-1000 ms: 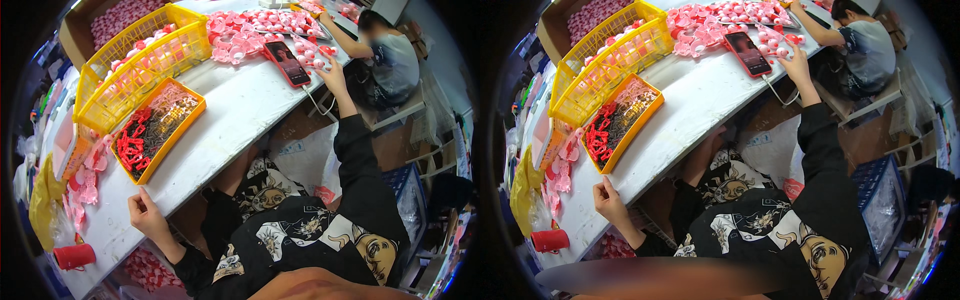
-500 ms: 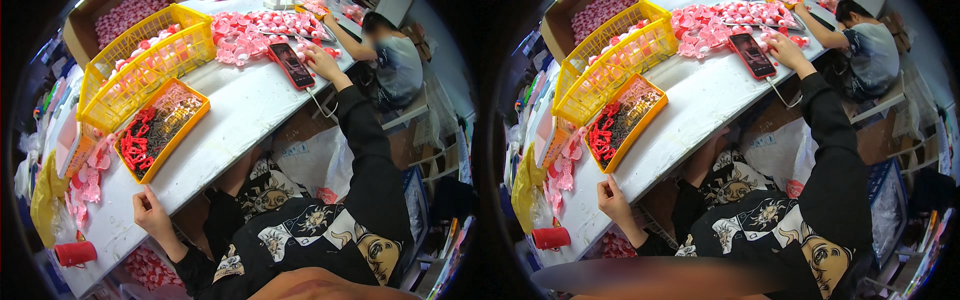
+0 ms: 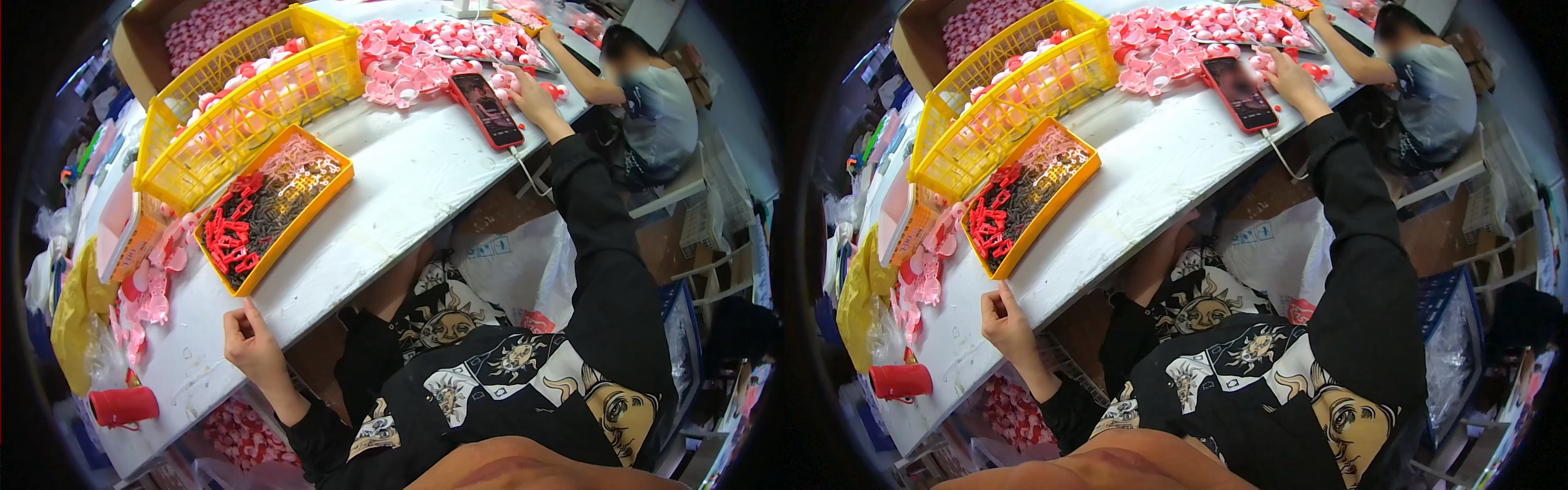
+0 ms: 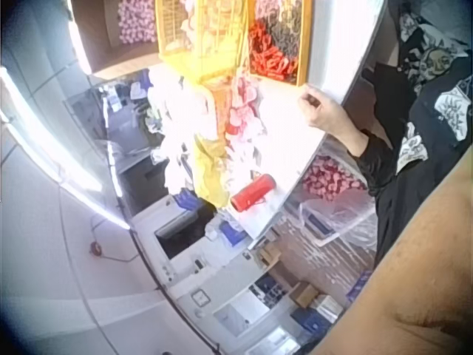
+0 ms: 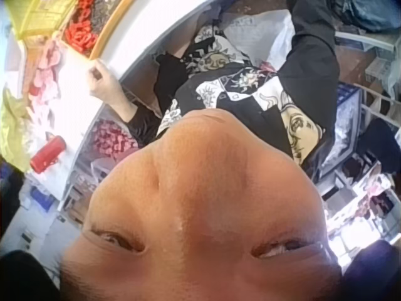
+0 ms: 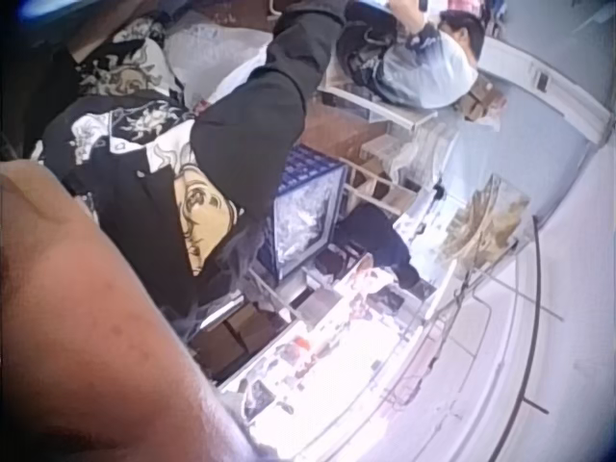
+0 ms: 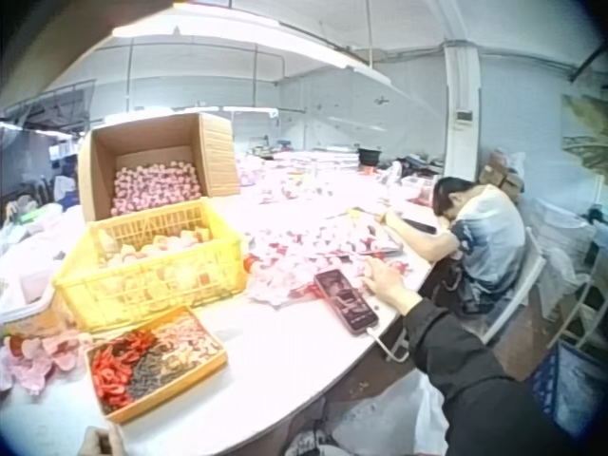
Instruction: The person assembles plastic toy figurines by picking parts from trays on the table and fitting the components together by hand.
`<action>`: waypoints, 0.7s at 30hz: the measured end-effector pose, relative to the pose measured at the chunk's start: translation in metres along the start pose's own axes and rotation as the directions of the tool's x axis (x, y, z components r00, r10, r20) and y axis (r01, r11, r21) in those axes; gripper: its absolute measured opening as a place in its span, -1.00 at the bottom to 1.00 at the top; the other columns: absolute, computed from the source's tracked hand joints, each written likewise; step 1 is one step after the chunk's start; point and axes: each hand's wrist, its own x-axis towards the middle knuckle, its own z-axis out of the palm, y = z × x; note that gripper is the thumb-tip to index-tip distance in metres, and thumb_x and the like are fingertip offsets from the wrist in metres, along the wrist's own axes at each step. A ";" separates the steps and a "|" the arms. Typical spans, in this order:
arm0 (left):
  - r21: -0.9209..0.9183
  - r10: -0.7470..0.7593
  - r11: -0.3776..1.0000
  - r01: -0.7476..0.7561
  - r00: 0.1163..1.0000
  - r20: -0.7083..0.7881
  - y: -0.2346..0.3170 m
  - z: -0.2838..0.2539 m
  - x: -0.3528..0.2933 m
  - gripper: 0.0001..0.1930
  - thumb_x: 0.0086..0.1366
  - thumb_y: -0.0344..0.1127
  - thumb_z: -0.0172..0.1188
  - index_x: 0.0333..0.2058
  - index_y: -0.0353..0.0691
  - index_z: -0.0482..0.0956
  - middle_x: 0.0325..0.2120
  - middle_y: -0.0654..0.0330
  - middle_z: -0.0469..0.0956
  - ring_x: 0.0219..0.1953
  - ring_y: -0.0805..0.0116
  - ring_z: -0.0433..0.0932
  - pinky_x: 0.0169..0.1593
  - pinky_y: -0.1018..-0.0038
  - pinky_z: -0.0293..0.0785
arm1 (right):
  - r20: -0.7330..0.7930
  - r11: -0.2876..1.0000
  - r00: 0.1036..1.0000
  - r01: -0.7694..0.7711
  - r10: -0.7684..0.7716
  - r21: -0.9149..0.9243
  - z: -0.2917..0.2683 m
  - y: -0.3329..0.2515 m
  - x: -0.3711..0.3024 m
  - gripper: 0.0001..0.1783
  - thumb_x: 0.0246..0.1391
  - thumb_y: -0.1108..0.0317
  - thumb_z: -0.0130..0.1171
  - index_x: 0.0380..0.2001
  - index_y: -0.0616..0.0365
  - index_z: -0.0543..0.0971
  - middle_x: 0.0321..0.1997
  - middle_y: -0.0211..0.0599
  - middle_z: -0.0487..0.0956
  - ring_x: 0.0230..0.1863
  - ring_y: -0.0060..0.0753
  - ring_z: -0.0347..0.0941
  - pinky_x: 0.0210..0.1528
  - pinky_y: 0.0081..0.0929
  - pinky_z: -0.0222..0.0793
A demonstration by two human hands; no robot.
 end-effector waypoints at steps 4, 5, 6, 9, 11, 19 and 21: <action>-0.006 0.031 1.000 -0.031 0.999 0.008 0.003 0.006 0.001 -0.71 0.29 -0.31 0.16 -0.58 -0.32 0.40 -0.75 0.26 0.32 -0.69 0.54 0.23 -0.57 0.55 0.22 | 0.195 0.981 0.976 0.126 -0.096 -0.145 0.001 0.015 0.019 -0.60 0.09 0.21 0.08 0.05 -0.16 0.45 -0.06 -0.15 0.52 -0.04 -0.07 0.47 -0.10 -0.19 0.40; -0.001 0.033 0.999 -0.033 0.999 0.007 0.005 0.004 0.000 -0.71 0.29 -0.31 0.16 -0.58 -0.32 0.40 -0.75 0.26 0.32 -0.69 0.54 0.23 -0.57 0.55 0.22 | 0.208 0.972 0.964 0.196 -0.166 -0.131 0.005 0.022 0.025 -0.58 0.10 0.22 0.06 0.07 -0.18 0.44 -0.04 -0.16 0.52 -0.03 -0.09 0.47 -0.09 -0.19 0.40; -0.005 0.018 1.000 -0.018 1.000 0.006 0.004 0.003 0.000 -0.71 0.28 -0.31 0.16 -0.58 -0.32 0.39 -0.75 0.26 0.32 -0.69 0.55 0.22 -0.57 0.55 0.21 | 0.210 0.972 0.962 0.200 -0.172 -0.122 0.007 0.018 0.030 -0.58 0.10 0.22 0.06 0.07 -0.18 0.44 -0.04 -0.16 0.52 -0.03 -0.09 0.47 -0.09 -0.19 0.40; -0.002 0.004 1.000 -0.004 1.000 -0.001 0.002 0.001 -0.001 -0.71 0.28 -0.32 0.16 -0.58 -0.32 0.39 -0.75 0.27 0.30 -0.69 0.55 0.21 -0.58 0.56 0.19 | 0.289 0.971 0.949 0.178 -0.126 -0.159 0.009 0.012 0.038 -0.60 0.11 0.12 0.04 0.05 -0.18 0.46 -0.04 -0.16 0.52 -0.03 -0.07 0.46 -0.07 -0.19 0.38; 0.003 0.003 1.000 -0.003 1.000 -0.007 0.001 -0.001 -0.001 -0.71 0.28 -0.32 0.16 -0.58 -0.32 0.39 -0.75 0.27 0.29 -0.69 0.56 0.20 -0.58 0.57 0.18 | 0.261 0.976 0.958 0.163 -0.121 -0.145 0.012 0.014 0.039 -0.59 0.11 0.09 0.05 0.04 -0.18 0.46 -0.05 -0.16 0.52 -0.03 -0.07 0.47 -0.07 -0.19 0.38; 0.056 0.059 0.997 -0.058 0.998 -0.017 0.001 0.005 0.003 -0.75 0.25 -0.36 0.17 -0.57 -0.33 0.41 -0.75 0.17 0.35 -0.71 0.42 0.29 -0.57 0.45 0.24 | -0.201 0.950 0.963 0.223 -0.181 0.217 -0.027 -0.100 0.045 -0.53 0.10 0.01 0.17 0.04 -0.06 0.50 -0.26 -0.23 0.54 -0.31 -0.31 0.45 -0.19 -0.42 0.37; 0.070 0.062 0.996 -0.061 0.998 -0.014 0.000 0.002 0.003 -0.74 0.25 -0.33 0.17 -0.58 -0.32 0.41 -0.78 0.25 0.28 -0.70 0.52 0.21 -0.58 0.50 0.18 | -0.179 0.883 0.927 0.371 -0.331 0.287 -0.032 -0.176 0.031 -0.54 0.10 0.03 0.17 0.05 -0.09 0.49 -0.23 -0.26 0.54 -0.25 -0.34 0.47 -0.16 -0.44 0.39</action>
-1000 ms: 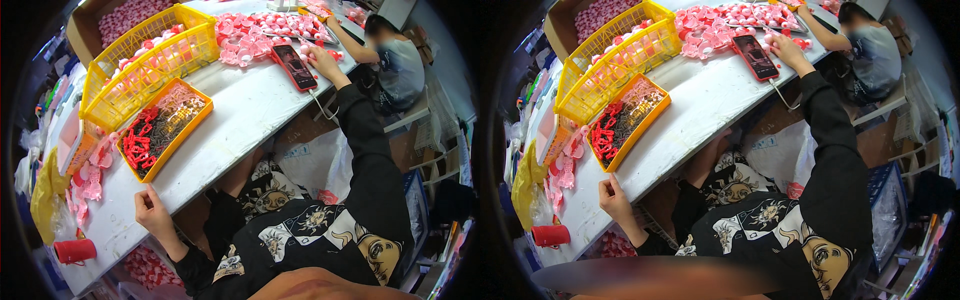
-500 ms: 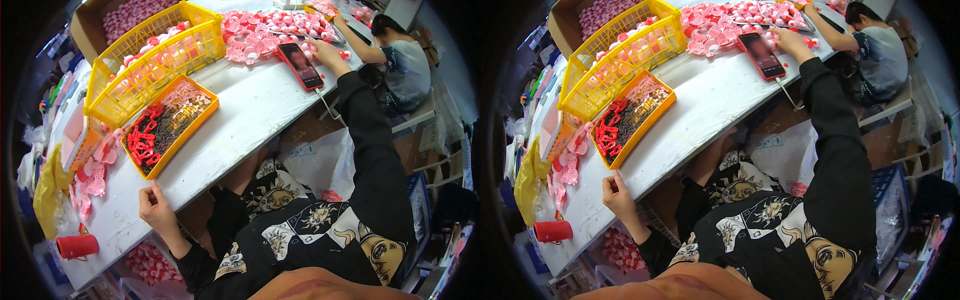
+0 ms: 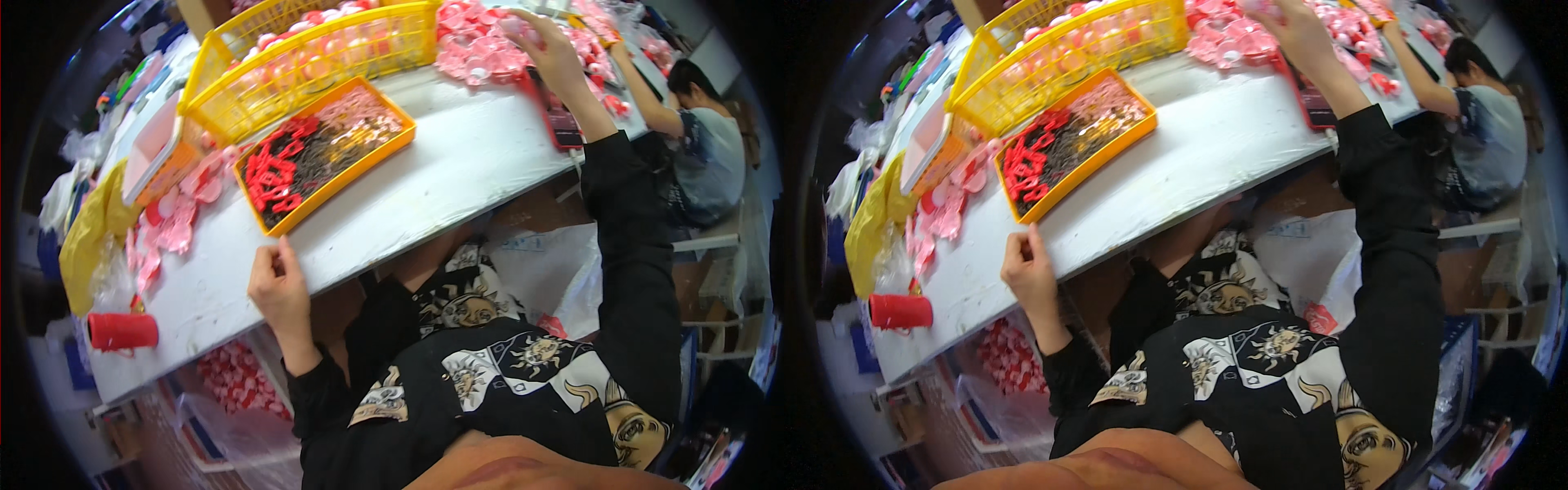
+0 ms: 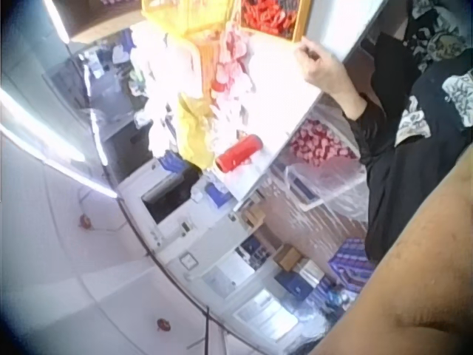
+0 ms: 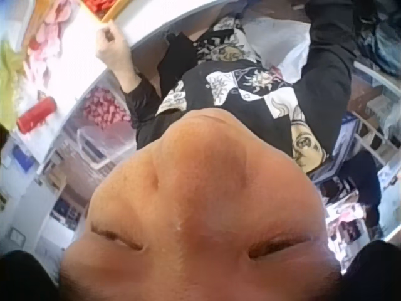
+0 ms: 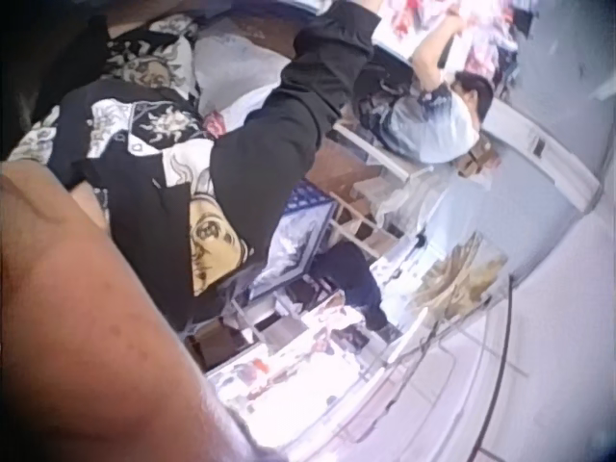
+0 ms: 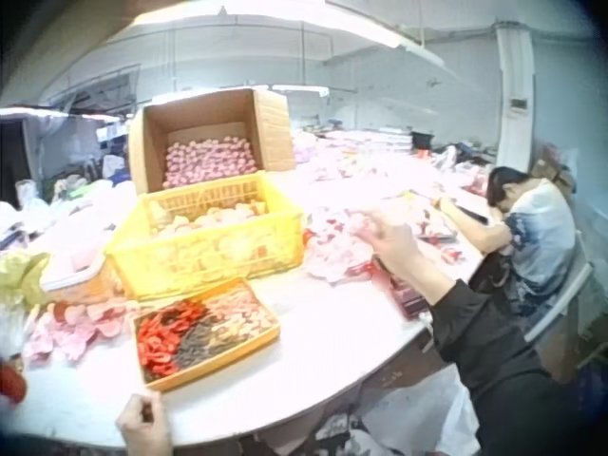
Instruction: The person assembles plastic toy figurines by picking parts from trays on the table and fitting the components together by hand.
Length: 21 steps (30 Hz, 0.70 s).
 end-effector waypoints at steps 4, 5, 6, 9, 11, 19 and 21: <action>-0.022 -0.017 1.000 0.018 0.999 0.035 -0.003 -0.002 -0.003 -0.74 0.23 -0.33 0.19 -0.58 -0.31 0.41 -0.77 0.16 0.32 -0.72 0.36 0.29 -0.57 0.41 0.24 | 0.285 0.935 0.894 0.306 -0.347 0.179 0.066 -0.100 0.006 -0.55 0.07 0.00 0.16 0.01 -0.14 0.48 -0.15 -0.27 0.53 -0.15 -0.26 0.50 -0.19 -0.37 0.46; -0.028 -0.001 1.000 0.002 0.999 0.042 -0.004 0.004 -0.002 -0.74 0.23 -0.33 0.19 -0.58 -0.31 0.41 -0.77 0.16 0.32 -0.72 0.36 0.29 -0.57 0.41 0.24 | 0.361 0.928 0.855 0.331 -0.372 0.171 0.076 -0.117 0.003 -0.56 0.06 0.00 0.16 0.00 -0.15 0.48 -0.15 -0.26 0.52 -0.13 -0.21 0.51 -0.22 -0.33 0.48; -0.027 -0.016 0.999 0.018 0.998 0.063 -0.003 0.006 -0.001 -0.74 0.23 -0.33 0.19 -0.58 -0.31 0.41 -0.77 0.16 0.33 -0.72 0.36 0.30 -0.57 0.41 0.24 | 0.438 0.930 0.821 0.339 -0.365 0.139 0.086 -0.133 0.006 -0.55 0.05 0.00 0.16 0.01 -0.17 0.48 -0.14 -0.27 0.52 -0.12 -0.18 0.50 -0.24 -0.31 0.49; -0.044 -0.008 0.999 0.012 0.996 0.085 0.002 0.006 0.000 -0.73 0.23 -0.33 0.19 -0.58 -0.32 0.41 -0.77 0.17 0.34 -0.72 0.40 0.29 -0.57 0.43 0.24 | 0.401 0.866 0.773 0.483 -0.491 0.131 0.122 -0.148 0.014 -0.55 0.05 -0.01 0.15 0.02 -0.21 0.46 -0.13 -0.30 0.51 -0.11 -0.18 0.50 -0.25 -0.29 0.50; -0.067 0.007 0.998 0.000 0.996 0.092 -0.003 0.004 0.000 -0.73 0.24 -0.33 0.19 -0.58 -0.33 0.42 -0.77 0.19 0.34 -0.72 0.43 0.28 -0.58 0.45 0.23 | 0.310 0.864 0.808 0.489 -0.501 0.119 0.125 -0.163 0.018 -0.55 0.05 0.00 0.15 0.02 -0.20 0.47 -0.11 -0.31 0.50 -0.11 -0.18 0.50 -0.22 -0.29 0.50; -0.169 -0.123 0.975 0.145 0.984 0.132 -0.013 -0.008 0.000 -0.71 0.29 -0.29 0.16 -0.58 -0.28 0.41 -0.74 0.42 0.25 -0.66 0.66 0.15 -0.57 0.64 0.09 | -0.051 0.999 0.997 0.052 -0.053 -0.014 0.039 -0.021 0.028 -0.47 0.03 0.04 0.23 0.05 -0.01 0.44 -0.08 -0.17 0.55 -0.09 -0.15 0.51 -0.06 -0.32 0.43; -0.170 -0.090 0.979 0.112 0.987 0.135 -0.006 -0.002 0.004 -0.71 0.29 -0.29 0.16 -0.58 -0.29 0.40 -0.74 0.41 0.25 -0.66 0.65 0.15 -0.57 0.64 0.09 | -0.037 0.984 0.985 -0.173 0.171 -0.044 -0.002 0.057 0.016 -0.50 0.03 0.07 0.23 0.01 0.04 0.47 -0.11 -0.08 0.55 -0.12 -0.20 0.52 -0.06 -0.34 0.41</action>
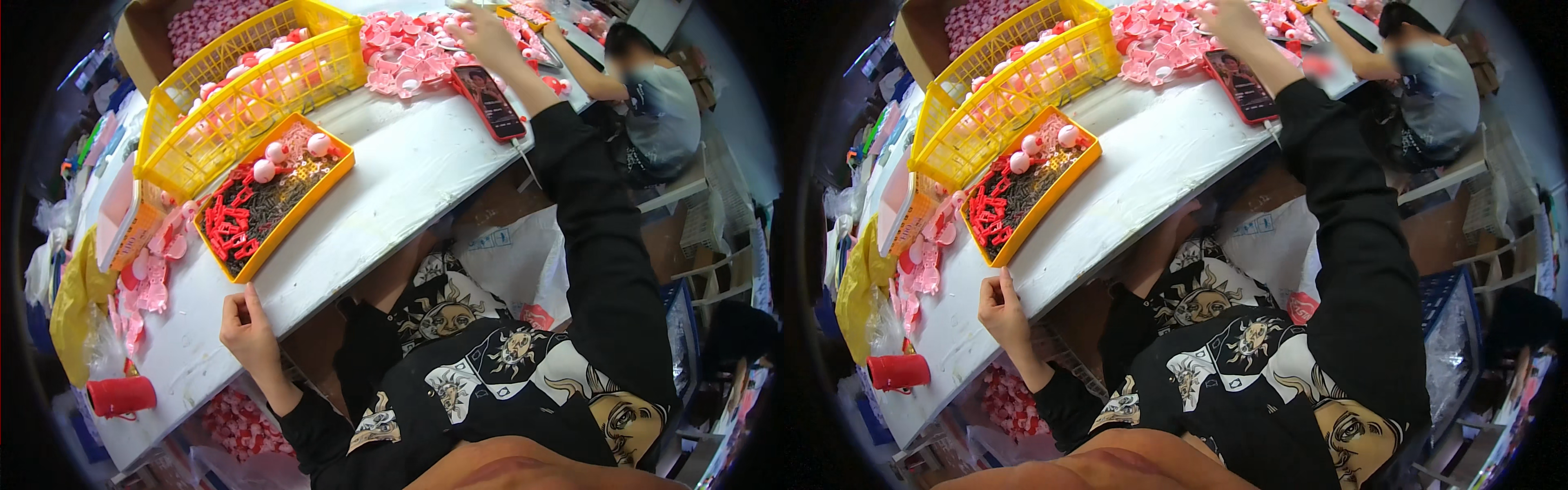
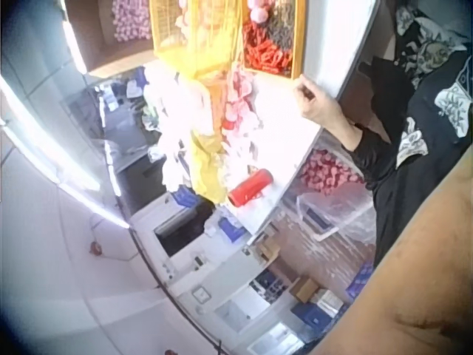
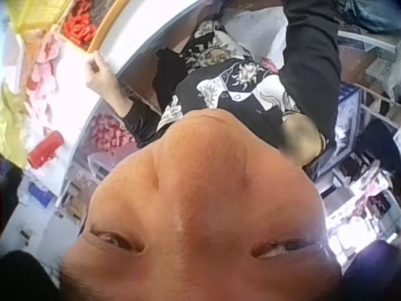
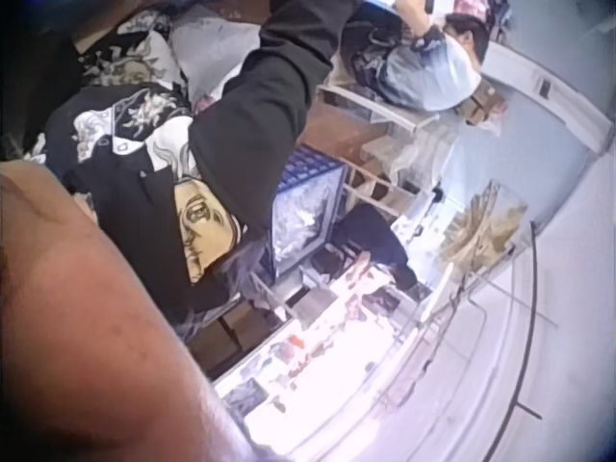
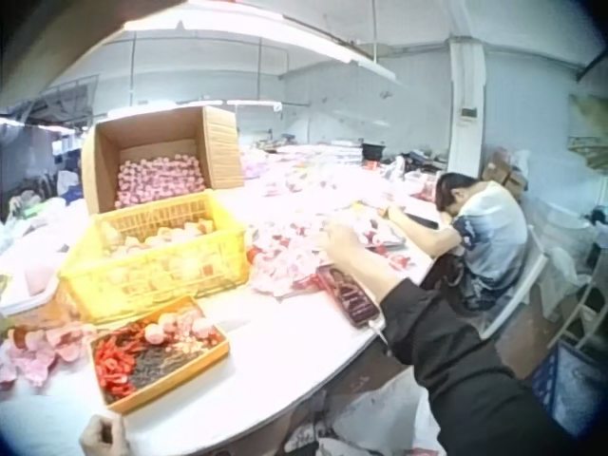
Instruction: The person assembles plastic toy figurines by picking parts from trays on the table and fitting the components together by hand.
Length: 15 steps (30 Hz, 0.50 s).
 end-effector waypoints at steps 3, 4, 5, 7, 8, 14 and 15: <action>0.028 0.039 0.999 -0.039 0.999 -0.015 0.003 0.002 -0.002 -0.71 0.29 -0.29 0.15 -0.58 -0.30 0.40 -0.75 0.39 0.24 -0.66 0.64 0.14 -0.57 0.62 0.09 | 0.462 0.961 0.843 -0.258 0.275 -0.100 -0.045 0.098 -0.009 -0.61 0.01 0.30 0.21 -0.04 0.05 0.53 -0.04 -0.17 0.54 -0.09 -0.37 0.49 -0.03 -0.46 0.38; 0.049 0.049 0.998 -0.048 0.999 -0.023 0.003 0.002 -0.002 -0.71 0.29 -0.29 0.15 -0.57 -0.30 0.40 -0.75 0.38 0.24 -0.66 0.63 0.13 -0.57 0.61 0.09 | 0.645 0.941 0.716 -0.336 0.269 -0.019 -0.051 0.111 -0.013 -0.61 0.00 0.38 0.20 -0.03 0.04 0.54 0.01 -0.22 0.52 -0.08 -0.43 0.47 -0.02 -0.50 0.37; 0.046 0.051 0.998 -0.050 0.998 -0.022 0.003 0.004 -0.002 -0.71 0.29 -0.29 0.15 -0.57 -0.30 0.40 -0.75 0.38 0.24 -0.66 0.63 0.13 -0.57 0.61 0.09 | 0.642 0.942 0.717 -0.336 0.270 -0.021 -0.054 0.118 -0.020 -0.61 0.00 0.38 0.20 -0.03 0.04 0.54 0.01 -0.22 0.52 -0.08 -0.43 0.47 -0.02 -0.50 0.37; 0.063 0.055 0.997 -0.052 0.998 -0.033 0.002 0.004 -0.003 -0.71 0.28 -0.30 0.15 -0.57 -0.31 0.39 -0.75 0.38 0.23 -0.66 0.62 0.13 -0.57 0.59 0.08 | 0.720 0.931 0.663 -0.360 0.206 0.066 -0.049 0.125 -0.041 -0.49 -0.04 0.49 0.18 0.06 -0.01 0.50 0.04 -0.31 0.49 -0.08 -0.52 0.43 0.00 -0.55 0.35; 0.060 0.057 0.997 -0.055 0.998 -0.034 0.003 0.005 -0.003 -0.71 0.28 -0.30 0.15 -0.57 -0.31 0.39 -0.75 0.38 0.23 -0.66 0.62 0.13 -0.57 0.59 0.08 | 0.700 0.929 0.684 -0.361 0.206 0.080 -0.045 0.127 -0.047 -0.43 -0.07 0.54 0.16 0.10 -0.04 0.48 0.02 -0.31 0.47 -0.08 -0.52 0.43 -0.01 -0.55 0.36; 0.110 0.063 0.992 -0.059 0.998 -0.031 0.003 -0.006 -0.006 -0.75 0.26 -0.34 0.17 -0.56 -0.33 0.42 -0.76 0.26 0.34 -0.69 0.54 0.24 -0.58 0.54 0.20 | 0.668 0.932 0.689 -0.362 0.281 -0.019 -0.010 0.124 -0.042 -0.53 -0.05 0.42 0.17 0.01 0.07 0.48 -0.13 -0.26 0.51 -0.16 -0.44 0.47 -0.15 -0.50 0.45; 0.121 0.051 0.992 -0.045 0.998 -0.046 0.004 -0.015 -0.009 -0.75 0.26 -0.34 0.17 -0.56 -0.33 0.43 -0.76 0.26 0.34 -0.69 0.54 0.25 -0.58 0.54 0.20 | 0.572 0.935 0.755 -0.347 0.321 -0.066 0.002 0.117 -0.037 -0.56 -0.04 0.36 0.18 -0.03 0.11 0.44 -0.18 -0.22 0.51 -0.24 -0.42 0.49 -0.22 -0.48 0.47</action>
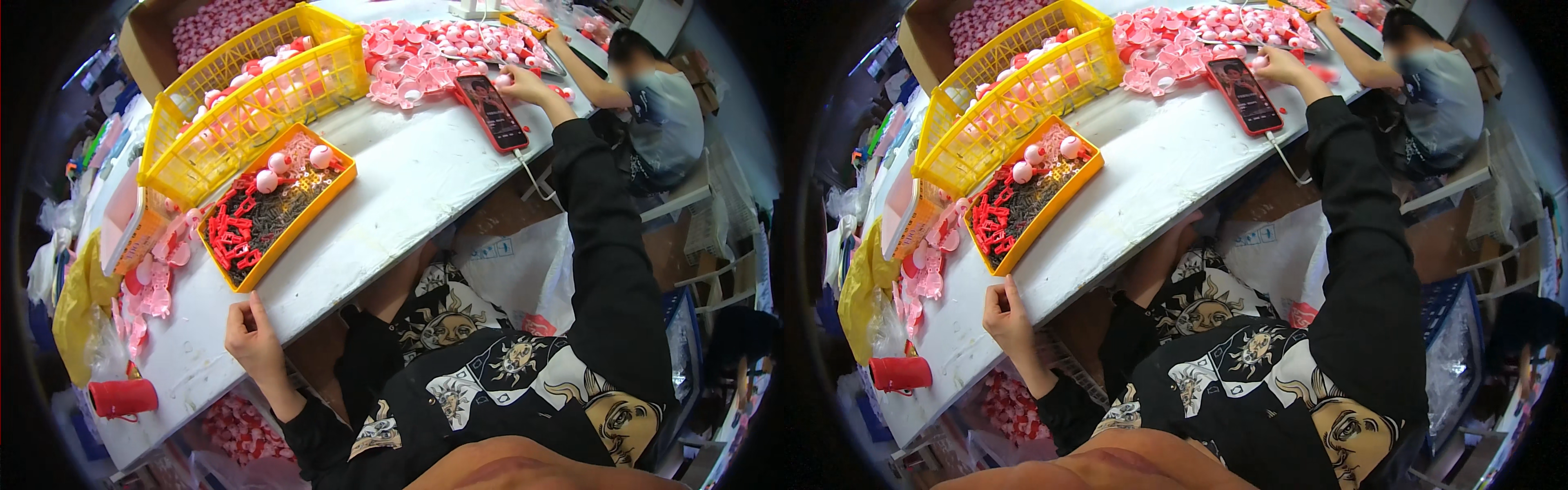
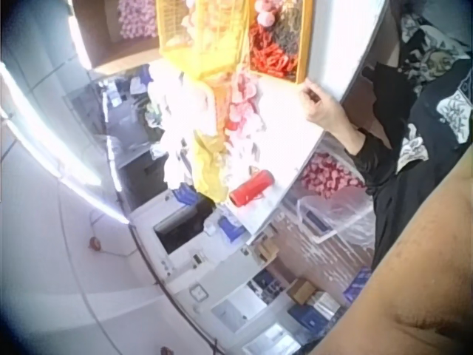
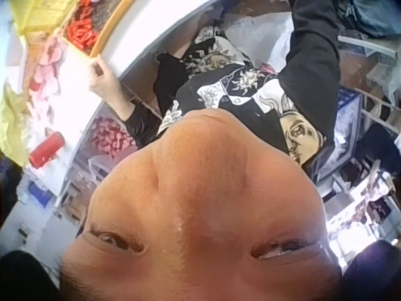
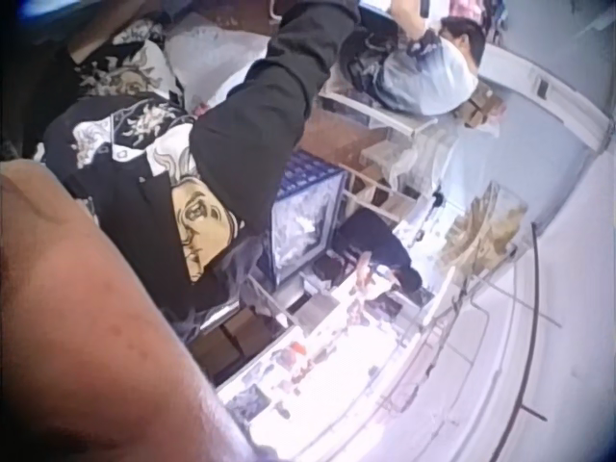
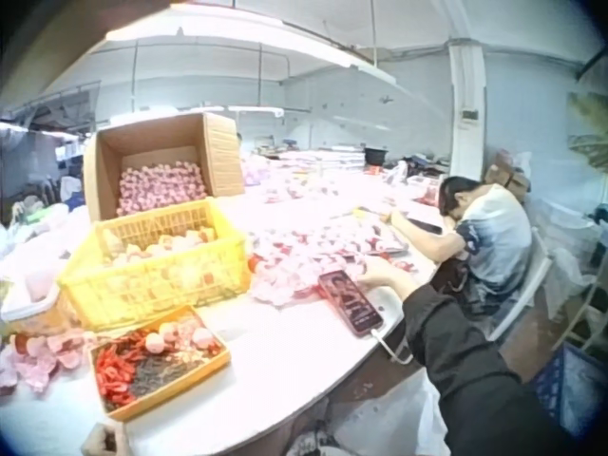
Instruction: The person assembles plastic toy figurines by picking parts from trays on the table and fitting the components together by hand.
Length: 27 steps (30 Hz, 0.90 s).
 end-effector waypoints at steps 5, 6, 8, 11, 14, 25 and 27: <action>-0.027 0.023 0.999 -0.022 1.000 0.014 0.000 0.020 0.003 -0.76 0.25 -0.34 0.17 -0.55 -0.33 0.44 -0.76 0.25 0.36 -0.69 0.54 0.27 -0.58 0.54 0.21 | -0.334 0.994 0.940 -0.041 0.071 0.097 0.000 0.016 0.024 -0.47 -0.04 0.22 0.11 0.00 0.21 0.32 -0.33 -0.01 0.56 -0.47 -0.25 0.56 -0.45 -0.36 0.48; -0.031 0.016 0.999 -0.015 1.000 0.023 0.000 0.020 0.004 -0.76 0.26 -0.34 0.17 -0.55 -0.34 0.44 -0.76 0.25 0.35 -0.69 0.53 0.27 -0.58 0.54 0.21 | -0.279 0.992 0.958 -0.036 0.069 0.123 0.000 0.014 0.030 -0.54 -0.01 0.28 0.07 0.01 0.11 0.38 -0.32 -0.06 0.57 -0.43 -0.25 0.57 -0.39 -0.38 0.49; -0.026 0.006 1.000 -0.005 1.000 0.025 0.000 0.019 0.003 -0.75 0.26 -0.34 0.17 -0.55 -0.34 0.44 -0.76 0.25 0.35 -0.69 0.53 0.27 -0.58 0.54 0.22 | -0.222 0.998 0.975 0.040 -0.031 0.038 0.002 0.009 0.041 -0.51 0.00 0.32 0.07 0.07 0.07 0.38 -0.23 -0.10 0.56 -0.33 -0.29 0.54 -0.33 -0.39 0.49; -0.040 0.012 0.999 -0.011 1.000 0.007 0.001 0.015 0.002 -0.74 0.28 -0.33 0.16 -0.57 -0.32 0.42 -0.77 0.36 0.27 -0.68 0.63 0.17 -0.58 0.60 0.12 | -0.103 0.990 0.989 0.100 -0.109 -0.095 0.003 0.000 0.055 -0.49 -0.02 0.40 0.09 0.09 -0.01 0.43 -0.06 -0.12 0.52 -0.19 -0.29 0.51 -0.18 -0.40 0.46; -0.032 0.023 0.999 -0.023 1.000 0.010 0.001 0.018 0.003 -0.74 0.28 -0.33 0.16 -0.56 -0.32 0.43 -0.77 0.36 0.27 -0.68 0.63 0.17 -0.58 0.61 0.12 | -0.092 0.900 0.969 0.176 -0.230 -0.399 -0.001 0.001 0.059 -0.52 -0.12 0.45 0.20 -0.03 -0.04 0.54 0.00 -0.08 0.49 -0.09 -0.14 0.47 -0.02 -0.37 0.37; -0.047 -0.013 0.999 0.015 0.999 0.040 0.000 0.021 0.006 -0.75 0.25 -0.36 0.17 -0.57 -0.34 0.43 -0.75 0.23 0.35 -0.69 0.53 0.26 -0.57 0.53 0.21 | -0.121 0.948 0.984 0.089 -0.131 -0.306 -0.011 0.012 0.043 -0.65 -0.15 0.35 0.17 -0.19 0.10 0.56 -0.39 -0.05 0.61 -0.31 -0.02 0.55 -0.21 -0.22 0.46; -0.026 -0.032 0.999 0.032 0.999 0.015 0.003 0.006 0.005 -0.75 0.25 -0.36 0.18 -0.57 -0.34 0.42 -0.75 0.23 0.34 -0.69 0.52 0.26 -0.57 0.52 0.21 | -0.079 0.850 0.962 0.191 -0.261 -0.492 -0.011 -0.013 0.058 -0.68 -0.14 0.33 0.17 -0.23 0.12 0.58 -0.35 -0.02 0.60 -0.28 -0.01 0.55 -0.21 -0.21 0.45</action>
